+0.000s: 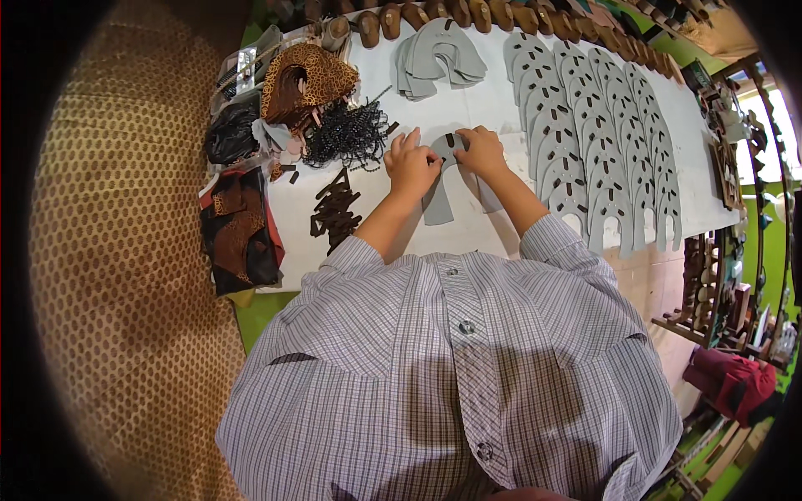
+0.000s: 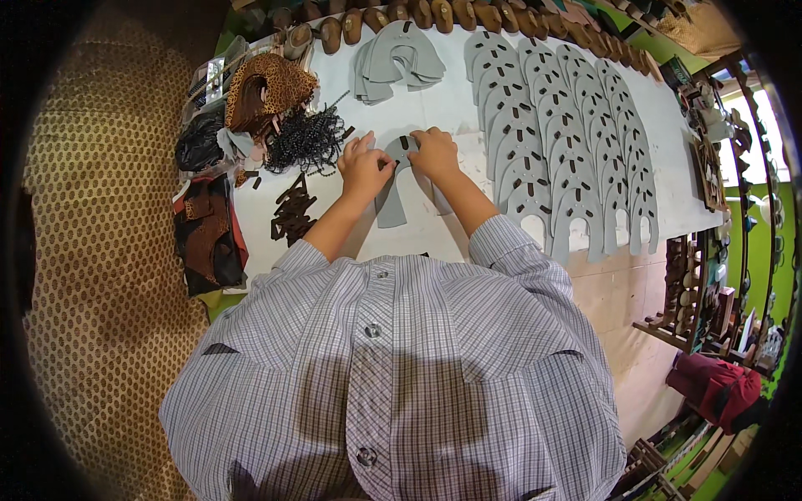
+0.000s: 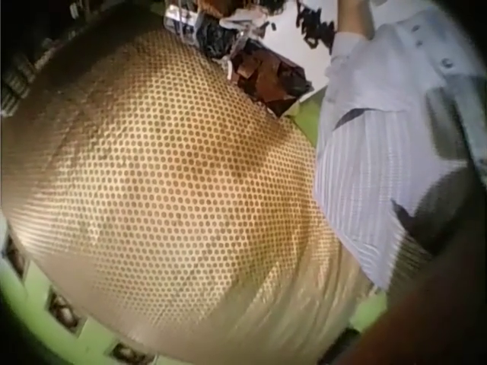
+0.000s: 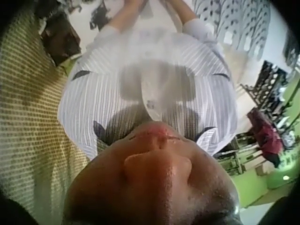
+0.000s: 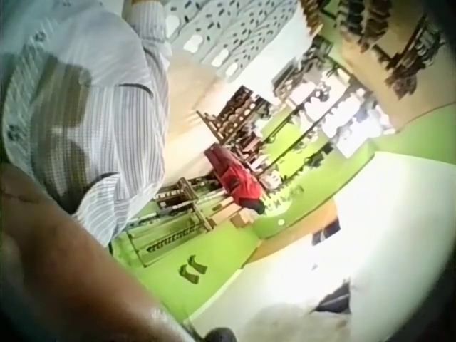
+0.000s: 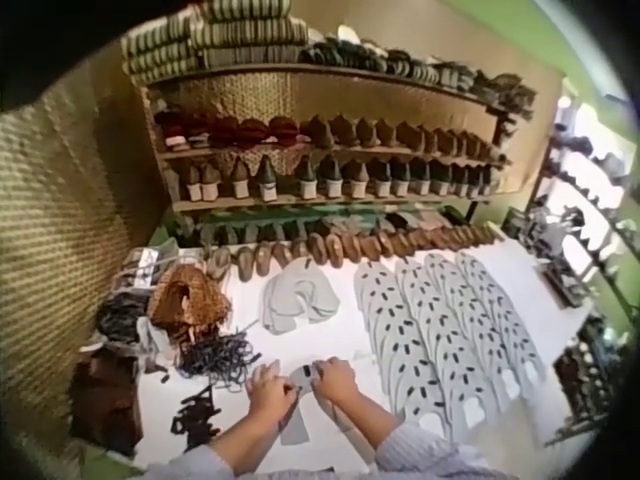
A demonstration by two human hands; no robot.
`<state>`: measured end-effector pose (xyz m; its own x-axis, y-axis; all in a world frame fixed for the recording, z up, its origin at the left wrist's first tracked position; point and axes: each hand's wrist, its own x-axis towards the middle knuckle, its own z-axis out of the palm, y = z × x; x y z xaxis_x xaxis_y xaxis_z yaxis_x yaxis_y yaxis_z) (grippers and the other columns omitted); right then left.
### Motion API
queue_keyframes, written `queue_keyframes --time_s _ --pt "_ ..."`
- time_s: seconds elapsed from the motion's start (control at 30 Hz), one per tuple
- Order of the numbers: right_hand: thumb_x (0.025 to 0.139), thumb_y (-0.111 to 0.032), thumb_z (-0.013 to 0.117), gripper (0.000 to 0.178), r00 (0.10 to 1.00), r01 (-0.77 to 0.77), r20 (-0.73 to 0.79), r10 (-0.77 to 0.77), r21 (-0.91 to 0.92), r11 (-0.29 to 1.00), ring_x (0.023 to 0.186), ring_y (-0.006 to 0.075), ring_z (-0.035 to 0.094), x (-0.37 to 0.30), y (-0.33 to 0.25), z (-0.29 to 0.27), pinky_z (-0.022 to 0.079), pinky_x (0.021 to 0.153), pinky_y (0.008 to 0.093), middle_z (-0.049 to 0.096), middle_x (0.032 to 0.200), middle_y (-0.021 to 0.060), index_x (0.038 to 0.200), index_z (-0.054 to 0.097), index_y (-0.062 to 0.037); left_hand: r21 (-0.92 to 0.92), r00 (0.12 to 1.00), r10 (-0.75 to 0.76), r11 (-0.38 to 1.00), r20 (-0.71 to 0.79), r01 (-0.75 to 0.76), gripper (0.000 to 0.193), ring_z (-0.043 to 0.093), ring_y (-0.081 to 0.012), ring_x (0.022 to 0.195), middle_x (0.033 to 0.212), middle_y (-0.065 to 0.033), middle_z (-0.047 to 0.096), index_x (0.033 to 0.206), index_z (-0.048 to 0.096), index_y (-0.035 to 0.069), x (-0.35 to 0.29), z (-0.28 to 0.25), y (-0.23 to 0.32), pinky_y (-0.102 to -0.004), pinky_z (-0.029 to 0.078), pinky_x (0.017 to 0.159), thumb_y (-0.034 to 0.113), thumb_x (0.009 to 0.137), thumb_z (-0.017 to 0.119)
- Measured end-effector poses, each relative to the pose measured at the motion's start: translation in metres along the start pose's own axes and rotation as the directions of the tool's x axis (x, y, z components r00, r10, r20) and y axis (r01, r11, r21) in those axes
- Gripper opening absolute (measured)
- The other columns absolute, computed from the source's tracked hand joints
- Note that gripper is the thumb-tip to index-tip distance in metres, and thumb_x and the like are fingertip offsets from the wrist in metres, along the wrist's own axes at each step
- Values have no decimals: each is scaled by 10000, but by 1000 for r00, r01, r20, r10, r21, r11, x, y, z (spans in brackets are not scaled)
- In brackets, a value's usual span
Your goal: Assembling and aligning various precut fabric and foam components to form shoe uppers on a workbench.
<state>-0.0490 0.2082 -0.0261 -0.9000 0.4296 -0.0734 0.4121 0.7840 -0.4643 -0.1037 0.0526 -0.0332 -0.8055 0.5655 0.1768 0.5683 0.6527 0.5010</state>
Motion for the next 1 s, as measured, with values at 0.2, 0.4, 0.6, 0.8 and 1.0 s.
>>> queue_keyframes --time_s 0.2,0.4,0.6,0.8,1.0 --pt "673 -274 701 365 994 84 74 -83 -12 996 986 294 548 4 -4 -9 448 825 400 605 1002 93 1012 651 -147 71 974 188 981 -127 -180 96 359 -294 1213 1295 -52 468 744 660 147 -10 -1 -2 -473 252 951 230 711 695" --pt "682 -280 667 319 951 146 252 -180 150 978 741 310 612 16 6 -3 465 680 376 643 828 177 891 655 -40 151 944 301 948 -134 -281 69 338 -290 1230 1309 -26 448 767 661 164 -15 0 -5 -515 211 971 231 766 649" --pt "737 -301 616 314 935 77 337 -107 100 992 774 321 609 18 -1 2 462 697 387 642 847 177 878 653 -23 167 935 350 927 -64 -336 140 306 -303 1260 1341 -57 422 905 689 199 -22 -7 -10 -533 161 992 244 808 599" --pt "770 -370 585 337 913 -31 408 24 11 999 945 299 602 23 2 7 469 809 391 642 1008 95 1025 637 -156 286 915 404 874 20 -392 205 274 -275 1285 1392 -26 356 998 662 237 -23 -11 -7 -556 132 1012 256 814 572" --pt "793 -421 559 388 876 50 473 -94 106 993 930 336 598 19 -16 -18 453 802 408 640 967 155 944 653 -76 394 918 397 841 20 -372 254 274 -269 1285 1394 -17 352 1061 632 281 -32 -6 -10 -561 127 1016 263 819 558"
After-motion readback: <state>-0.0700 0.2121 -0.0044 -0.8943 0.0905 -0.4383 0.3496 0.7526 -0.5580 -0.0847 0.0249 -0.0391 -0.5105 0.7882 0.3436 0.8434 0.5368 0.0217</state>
